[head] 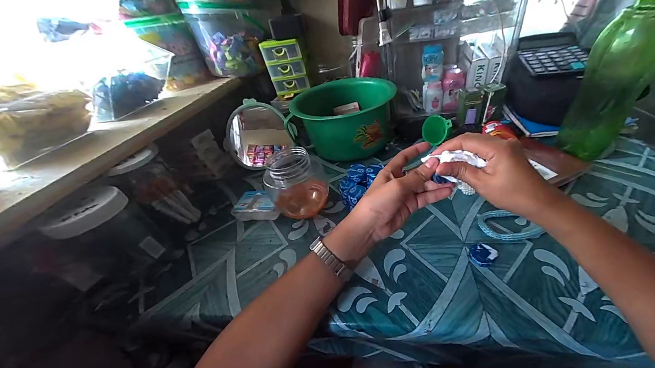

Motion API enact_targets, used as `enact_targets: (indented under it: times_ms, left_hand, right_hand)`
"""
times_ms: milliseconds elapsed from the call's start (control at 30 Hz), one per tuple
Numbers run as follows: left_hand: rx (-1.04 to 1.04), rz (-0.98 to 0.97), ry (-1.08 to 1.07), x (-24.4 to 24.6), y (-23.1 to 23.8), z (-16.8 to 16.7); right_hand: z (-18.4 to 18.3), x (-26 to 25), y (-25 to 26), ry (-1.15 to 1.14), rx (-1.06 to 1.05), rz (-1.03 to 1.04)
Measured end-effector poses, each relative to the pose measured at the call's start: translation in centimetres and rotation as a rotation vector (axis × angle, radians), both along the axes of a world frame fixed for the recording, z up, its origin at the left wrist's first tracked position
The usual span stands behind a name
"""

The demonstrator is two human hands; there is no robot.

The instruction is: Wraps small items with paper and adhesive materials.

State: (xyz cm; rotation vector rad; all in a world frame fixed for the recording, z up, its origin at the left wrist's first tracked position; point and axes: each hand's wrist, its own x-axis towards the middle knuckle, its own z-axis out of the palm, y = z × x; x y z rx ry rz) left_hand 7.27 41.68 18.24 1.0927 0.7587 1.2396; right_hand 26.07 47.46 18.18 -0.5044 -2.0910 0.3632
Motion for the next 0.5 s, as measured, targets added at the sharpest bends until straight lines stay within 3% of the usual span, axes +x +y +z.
enact_targets:
  times_ms: [133, 267, 500]
  left_hand:
    - [0.016, -0.015, 0.025, -0.17, 0.12, -0.16]
    - [0.033, -0.048, 0.038, -0.27, -0.02, 0.08]
    - [0.05, 0.035, 0.038, -0.74, -0.06, 0.3]
  right_hand:
    - [0.15, 0.12, -0.13, -0.02, -0.1, 0.035]
    - [0.12, -0.01, -0.04, 0.035, 0.068, -0.024]
    - [0.17, -0.04, 0.13, 0.065, 0.023, 0.072]
